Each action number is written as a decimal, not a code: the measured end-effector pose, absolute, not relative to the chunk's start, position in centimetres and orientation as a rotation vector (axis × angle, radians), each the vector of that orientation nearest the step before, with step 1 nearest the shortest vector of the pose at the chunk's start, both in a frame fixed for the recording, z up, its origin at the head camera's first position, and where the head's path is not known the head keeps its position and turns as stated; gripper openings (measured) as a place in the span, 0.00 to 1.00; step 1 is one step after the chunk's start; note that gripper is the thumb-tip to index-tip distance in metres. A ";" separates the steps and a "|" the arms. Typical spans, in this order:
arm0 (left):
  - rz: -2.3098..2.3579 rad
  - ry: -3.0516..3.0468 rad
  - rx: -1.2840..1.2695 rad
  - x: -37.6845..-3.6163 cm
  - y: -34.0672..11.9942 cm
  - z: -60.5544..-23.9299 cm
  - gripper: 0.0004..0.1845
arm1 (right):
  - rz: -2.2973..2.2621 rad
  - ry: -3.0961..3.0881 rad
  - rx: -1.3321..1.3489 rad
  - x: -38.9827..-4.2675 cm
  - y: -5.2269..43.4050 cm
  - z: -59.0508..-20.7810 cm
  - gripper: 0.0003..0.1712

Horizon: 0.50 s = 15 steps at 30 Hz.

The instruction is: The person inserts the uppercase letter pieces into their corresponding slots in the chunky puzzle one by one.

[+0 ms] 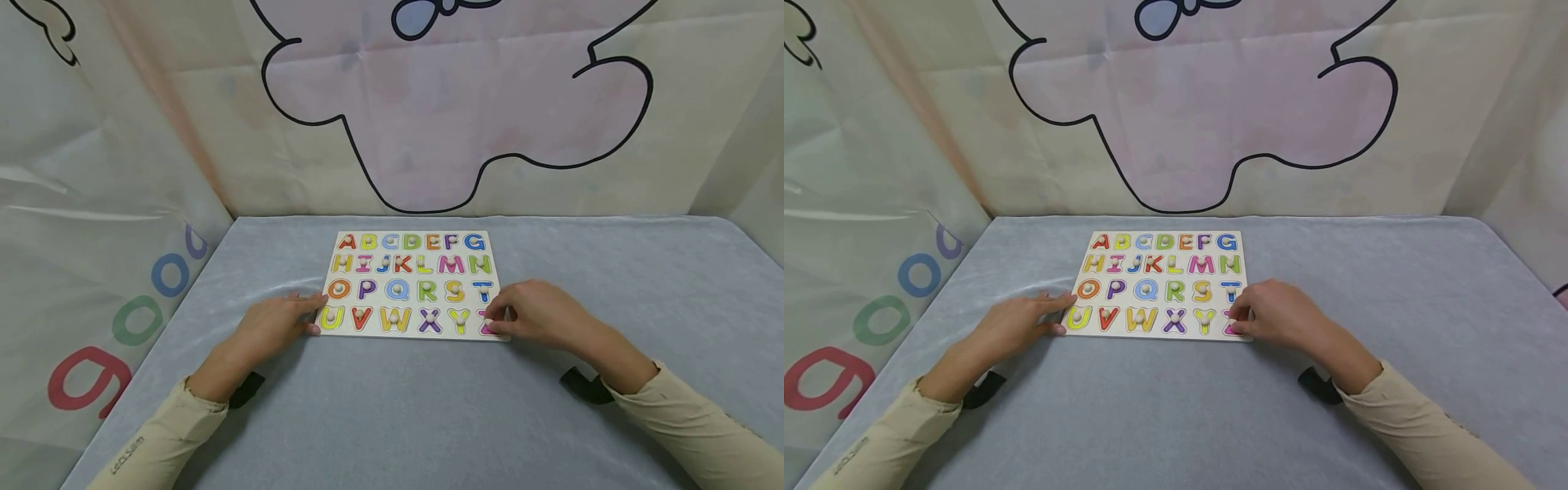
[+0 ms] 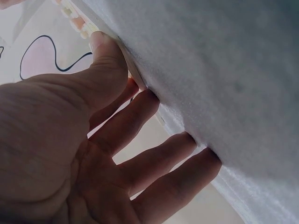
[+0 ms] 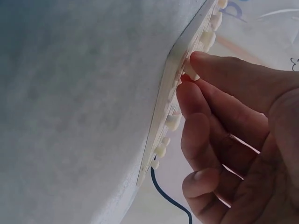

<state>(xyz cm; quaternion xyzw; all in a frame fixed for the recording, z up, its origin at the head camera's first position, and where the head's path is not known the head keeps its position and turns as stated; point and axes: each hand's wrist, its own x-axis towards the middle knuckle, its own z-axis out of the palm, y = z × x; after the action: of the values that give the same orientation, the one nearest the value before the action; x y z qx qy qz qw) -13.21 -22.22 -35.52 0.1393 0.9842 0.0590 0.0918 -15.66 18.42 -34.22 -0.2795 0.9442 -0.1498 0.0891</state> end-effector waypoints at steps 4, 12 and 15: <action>0.176 2.920 0.392 -13.0 -22.4 -35.5 0.32 | -0.447 2.812 -0.819 -15.6 18.0 -34.3 0.06; 0.169 2.903 0.437 -13.0 -22.8 -35.4 0.33 | -0.346 2.824 -0.715 -16.9 20.4 -31.8 0.19; 0.192 2.904 0.410 -13.4 -22.9 -35.2 0.32 | -0.298 2.926 -0.644 -18.5 22.4 -31.1 0.22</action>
<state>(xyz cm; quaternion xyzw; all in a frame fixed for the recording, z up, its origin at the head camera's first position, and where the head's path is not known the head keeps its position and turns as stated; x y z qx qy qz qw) -13.41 -22.89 -35.19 0.1387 0.9830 0.0650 0.1011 -18.50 22.35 -31.10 -0.2135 0.9697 -0.0988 0.0653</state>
